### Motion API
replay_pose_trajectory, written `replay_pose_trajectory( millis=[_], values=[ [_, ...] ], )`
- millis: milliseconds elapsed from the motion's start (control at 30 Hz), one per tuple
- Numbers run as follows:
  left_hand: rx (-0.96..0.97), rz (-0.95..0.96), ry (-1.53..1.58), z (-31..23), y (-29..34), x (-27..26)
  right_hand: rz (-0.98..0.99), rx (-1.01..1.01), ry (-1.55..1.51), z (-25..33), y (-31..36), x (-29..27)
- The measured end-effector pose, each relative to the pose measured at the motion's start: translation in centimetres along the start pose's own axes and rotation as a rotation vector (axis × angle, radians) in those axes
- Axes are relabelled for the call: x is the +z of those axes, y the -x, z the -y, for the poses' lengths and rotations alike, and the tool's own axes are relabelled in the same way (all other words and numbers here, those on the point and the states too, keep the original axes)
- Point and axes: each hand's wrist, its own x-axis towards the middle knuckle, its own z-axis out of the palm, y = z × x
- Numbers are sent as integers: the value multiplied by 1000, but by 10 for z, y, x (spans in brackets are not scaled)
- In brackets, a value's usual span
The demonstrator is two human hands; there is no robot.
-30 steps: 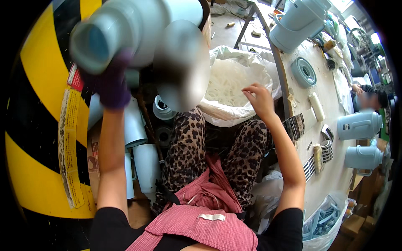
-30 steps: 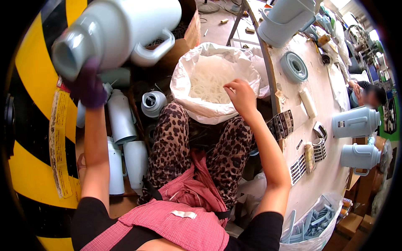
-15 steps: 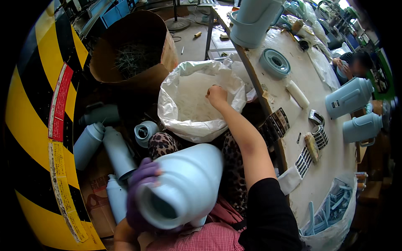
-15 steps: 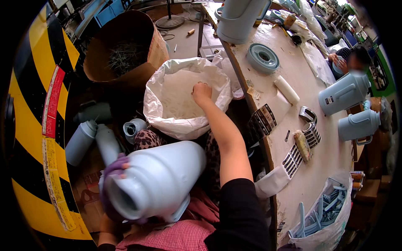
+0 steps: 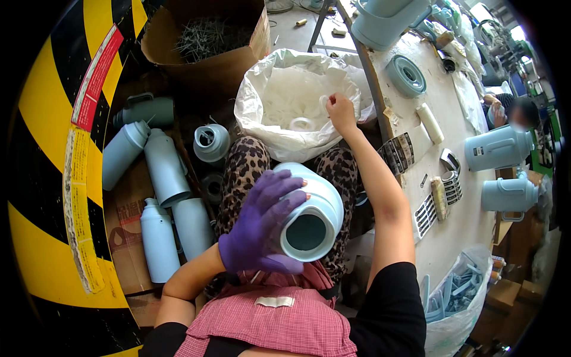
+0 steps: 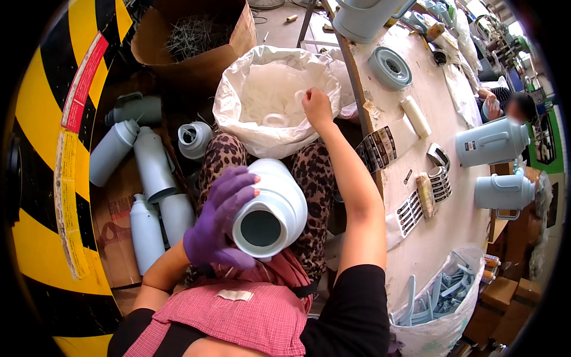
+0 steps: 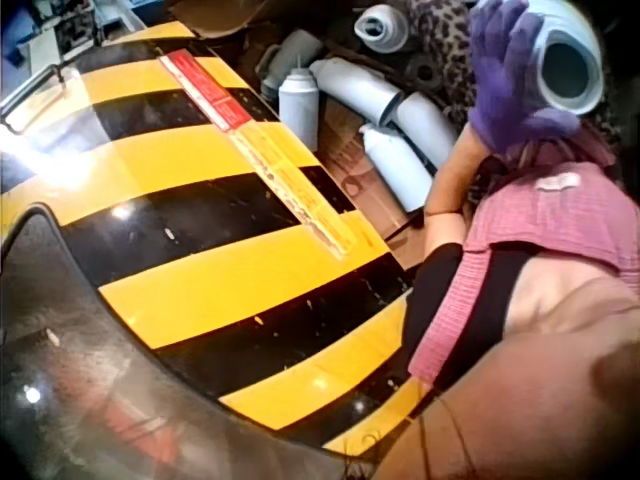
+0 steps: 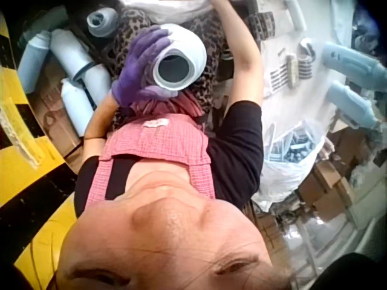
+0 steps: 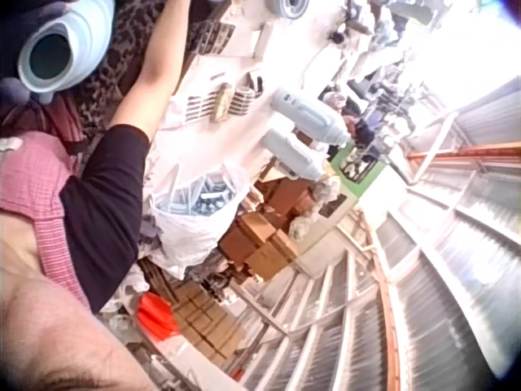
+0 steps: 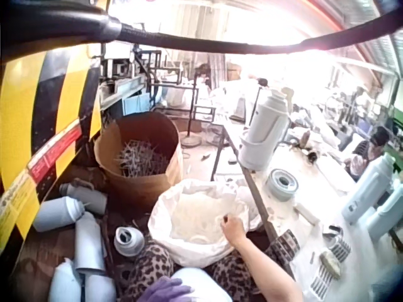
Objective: The person assembles insulated flasks by inserting inner tubes and seal rings into the bottle bodies, applying label stickers to the outer surface, attaching base caps, and fitting handles.
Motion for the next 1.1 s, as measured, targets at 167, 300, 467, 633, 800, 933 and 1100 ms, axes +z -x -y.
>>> replay_pose_trajectory(
  millis=[167, 300, 467, 633, 800, 933, 1100],
  values=[
    [46, -251, 281, -5, 0, -24, 45, 115, -148, 62, 21, -47],
    [111, -387, -79, -21, -11, -45, 86, -78, -359, 173, 69, -139],
    [245, -246, -893, -47, -24, -38, 425, -168, -332, 275, 156, -218],
    [191, -101, -481, -45, -16, -28, 417, 159, -349, 270, 196, -204],
    [248, -156, -598, -30, -4, -14, 307, 73, -532, 249, 213, -192],
    [204, -213, -728, -30, 1, -5, 124, -41, -377, 256, 216, -162],
    [168, -122, -827, -39, 7, 6, 187, -158, -285, 264, 213, -179]
  ],
)
